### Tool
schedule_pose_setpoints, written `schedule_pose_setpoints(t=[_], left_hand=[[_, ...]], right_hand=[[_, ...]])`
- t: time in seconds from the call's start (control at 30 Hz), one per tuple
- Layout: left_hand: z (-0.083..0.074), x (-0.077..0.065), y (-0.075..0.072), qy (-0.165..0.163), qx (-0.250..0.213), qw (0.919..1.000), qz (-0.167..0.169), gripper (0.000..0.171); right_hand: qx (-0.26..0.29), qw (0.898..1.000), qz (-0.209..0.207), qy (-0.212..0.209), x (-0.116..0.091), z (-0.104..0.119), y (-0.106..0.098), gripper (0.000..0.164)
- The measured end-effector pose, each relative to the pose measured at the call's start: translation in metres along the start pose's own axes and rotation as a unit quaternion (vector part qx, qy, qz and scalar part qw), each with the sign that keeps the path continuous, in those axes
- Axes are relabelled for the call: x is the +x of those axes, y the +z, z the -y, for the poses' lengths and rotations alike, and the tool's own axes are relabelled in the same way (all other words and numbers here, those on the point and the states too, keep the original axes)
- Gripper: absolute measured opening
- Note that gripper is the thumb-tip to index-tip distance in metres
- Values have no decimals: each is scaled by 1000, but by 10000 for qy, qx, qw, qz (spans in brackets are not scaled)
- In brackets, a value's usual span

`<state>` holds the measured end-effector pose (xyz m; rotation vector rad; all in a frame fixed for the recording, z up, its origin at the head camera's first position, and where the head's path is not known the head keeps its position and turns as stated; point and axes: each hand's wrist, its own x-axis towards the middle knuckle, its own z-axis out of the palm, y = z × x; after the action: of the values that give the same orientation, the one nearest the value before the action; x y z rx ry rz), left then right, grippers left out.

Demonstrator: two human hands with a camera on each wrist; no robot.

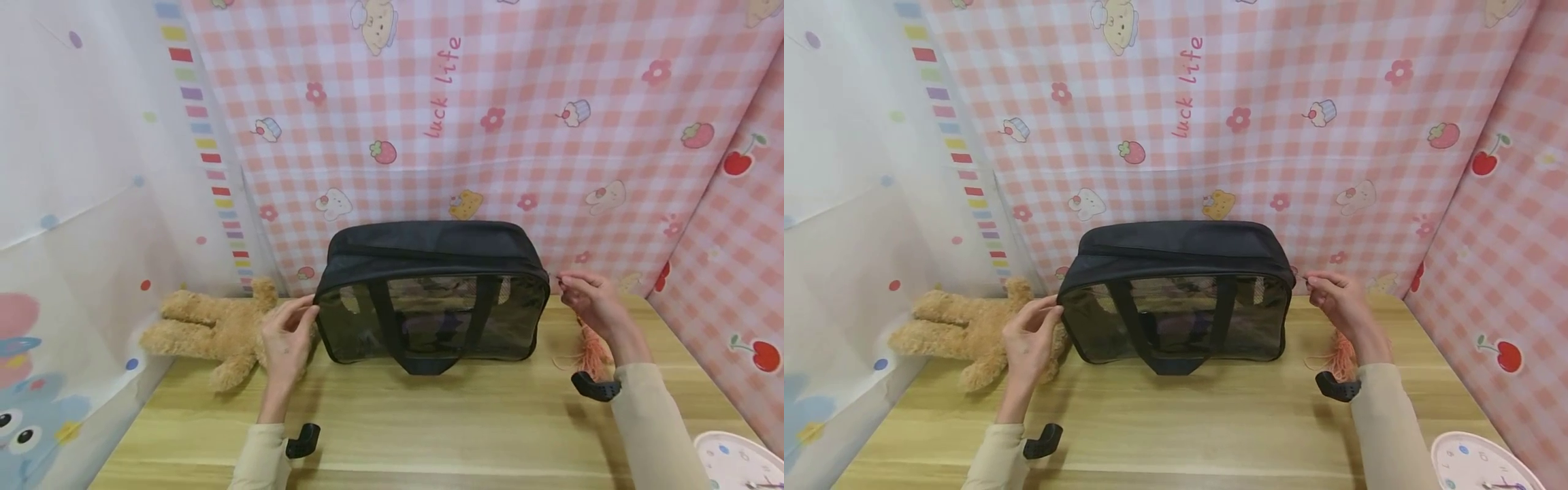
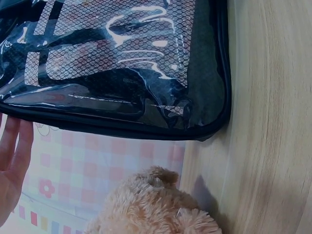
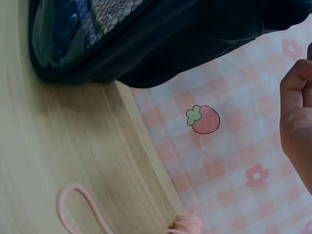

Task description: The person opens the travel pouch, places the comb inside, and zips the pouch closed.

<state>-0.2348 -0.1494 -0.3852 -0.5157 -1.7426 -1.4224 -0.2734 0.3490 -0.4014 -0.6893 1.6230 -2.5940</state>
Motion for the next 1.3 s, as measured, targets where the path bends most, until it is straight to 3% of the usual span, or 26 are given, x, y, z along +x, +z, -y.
schedule_pose_setpoints(t=[0.23,0.57,0.8,1.3], left_hand=[[1,2,7,77,-111,9999,97,17],[0,-3,9,101,-141,9998,68,16],[-2,1,8,205,-43,9998,-41,18],[-3,3,6,87,-81,9999,2,17]], right_hand=[[689,9964,-181,-462,-16,-10,-3,43],[895,9864,-842,-1089,-24,-17,9,34],[473,9887,-1221,-727,-24,-10,14,30],[301,9917,-1245,-128,-25,-22,6,29]])
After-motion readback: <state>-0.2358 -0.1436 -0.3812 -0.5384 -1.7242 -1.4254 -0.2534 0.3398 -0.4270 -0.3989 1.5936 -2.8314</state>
